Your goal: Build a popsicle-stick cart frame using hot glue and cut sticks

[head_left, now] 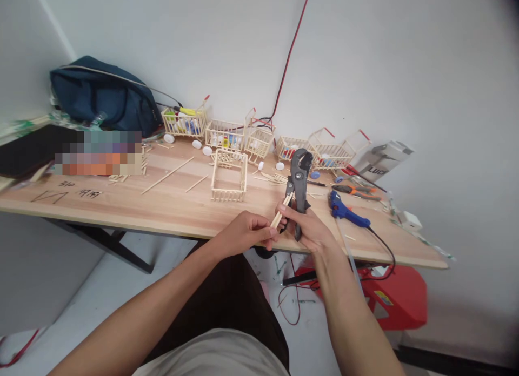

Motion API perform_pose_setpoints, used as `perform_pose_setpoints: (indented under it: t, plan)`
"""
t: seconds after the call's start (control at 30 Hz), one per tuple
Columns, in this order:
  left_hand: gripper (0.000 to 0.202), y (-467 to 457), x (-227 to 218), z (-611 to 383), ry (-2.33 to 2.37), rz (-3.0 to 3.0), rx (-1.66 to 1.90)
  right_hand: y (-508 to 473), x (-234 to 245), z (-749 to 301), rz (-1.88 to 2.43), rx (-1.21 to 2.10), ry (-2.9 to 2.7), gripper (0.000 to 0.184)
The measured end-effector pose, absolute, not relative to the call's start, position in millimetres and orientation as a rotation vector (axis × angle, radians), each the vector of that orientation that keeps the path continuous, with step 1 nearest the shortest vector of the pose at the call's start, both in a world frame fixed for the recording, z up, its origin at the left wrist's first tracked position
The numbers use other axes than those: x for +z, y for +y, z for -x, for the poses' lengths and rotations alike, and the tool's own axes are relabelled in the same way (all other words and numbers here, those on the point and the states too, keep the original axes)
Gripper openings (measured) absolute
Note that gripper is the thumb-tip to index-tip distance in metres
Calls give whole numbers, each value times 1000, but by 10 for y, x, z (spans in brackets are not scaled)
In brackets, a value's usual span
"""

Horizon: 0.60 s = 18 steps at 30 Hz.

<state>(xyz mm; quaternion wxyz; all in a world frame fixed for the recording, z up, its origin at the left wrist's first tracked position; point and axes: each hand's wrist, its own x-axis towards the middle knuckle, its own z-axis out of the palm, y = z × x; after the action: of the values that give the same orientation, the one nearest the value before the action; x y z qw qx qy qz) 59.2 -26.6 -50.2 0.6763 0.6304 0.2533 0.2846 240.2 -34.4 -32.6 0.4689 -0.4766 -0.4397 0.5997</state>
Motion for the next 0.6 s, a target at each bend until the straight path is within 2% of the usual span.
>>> perform_pose_setpoints:
  t: [0.4, 0.6]
  plan:
    - [33, -483, -421, -572, 866, -1578, 748, -426, -347, -2331, 1265, 1229, -1060, 35]
    - [32, -507, -385, -568, 846, -1554, 715, -482, -367, -2277, 1260, 1186, -999, 36]
